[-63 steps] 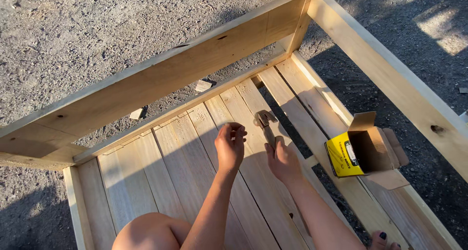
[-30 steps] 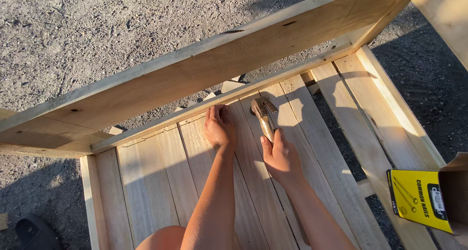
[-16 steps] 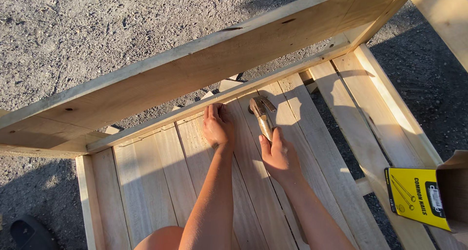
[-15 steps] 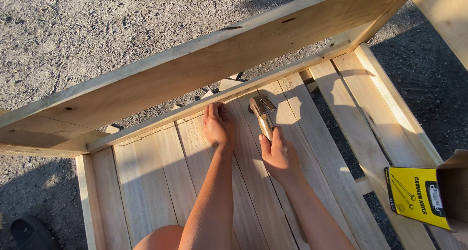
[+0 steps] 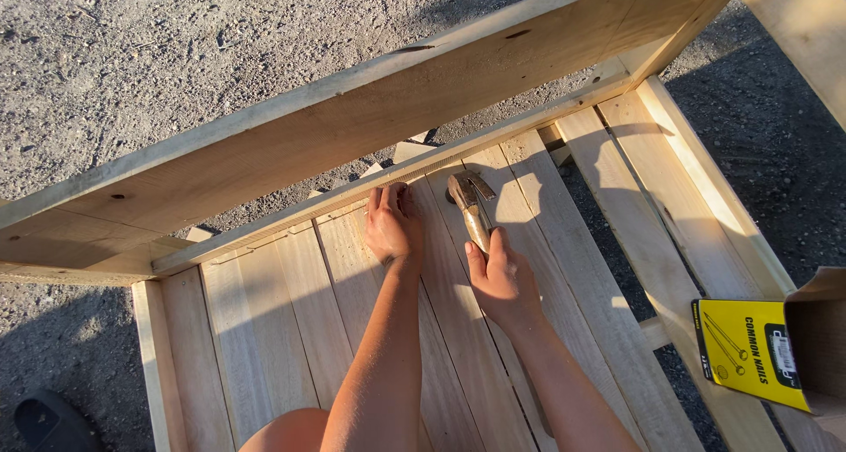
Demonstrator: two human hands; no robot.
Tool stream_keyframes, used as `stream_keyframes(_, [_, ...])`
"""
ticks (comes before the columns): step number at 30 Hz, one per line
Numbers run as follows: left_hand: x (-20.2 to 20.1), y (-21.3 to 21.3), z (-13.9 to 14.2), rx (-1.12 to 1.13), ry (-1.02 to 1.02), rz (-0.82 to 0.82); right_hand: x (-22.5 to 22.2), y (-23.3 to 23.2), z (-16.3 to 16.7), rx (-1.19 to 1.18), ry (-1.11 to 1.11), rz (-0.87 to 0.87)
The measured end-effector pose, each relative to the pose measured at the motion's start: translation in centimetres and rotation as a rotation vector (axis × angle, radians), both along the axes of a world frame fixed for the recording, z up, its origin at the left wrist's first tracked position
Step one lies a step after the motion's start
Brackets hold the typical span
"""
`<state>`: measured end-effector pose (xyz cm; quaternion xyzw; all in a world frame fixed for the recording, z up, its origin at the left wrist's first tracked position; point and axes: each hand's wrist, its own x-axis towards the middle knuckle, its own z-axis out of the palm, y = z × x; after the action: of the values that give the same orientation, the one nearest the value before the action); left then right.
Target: The person sits on an unfinished wooden frame and hammers nails into its wooden slats, taking nails one at a time from a small cardboard box and driving them along the slats to fasten them to the frame.
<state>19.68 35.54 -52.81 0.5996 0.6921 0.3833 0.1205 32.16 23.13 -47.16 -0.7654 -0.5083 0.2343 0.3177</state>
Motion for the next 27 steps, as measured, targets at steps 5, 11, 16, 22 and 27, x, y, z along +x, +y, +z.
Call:
stream_keyframes(5, [0.1, -0.1, -0.2, -0.068, 0.041, 0.029, 0.1, 0.0, -0.2, -0.029, 0.018, -0.006])
stream_keyframes(11, [0.1, 0.1, -0.2, -0.040, 0.065, 0.015, 0.1, 0.1, -0.3, -0.002, -0.009, -0.005])
stream_keyframes(16, [0.1, 0.2, -0.2, -0.066, 0.051, 0.016, 0.2, 0.1, -0.4, -0.059, -0.024, 0.010])
stream_keyframes(22, [0.1, 0.1, -0.1, -0.027, 0.045, 0.007, 0.2, 0.3, -0.5, -0.033, -0.056, 0.025])
stream_keyframes(27, [0.2, 0.2, 0.2, -0.054, 0.020, 0.008, 0.0, 0.0, 0.7, -0.036, 0.081, 0.016])
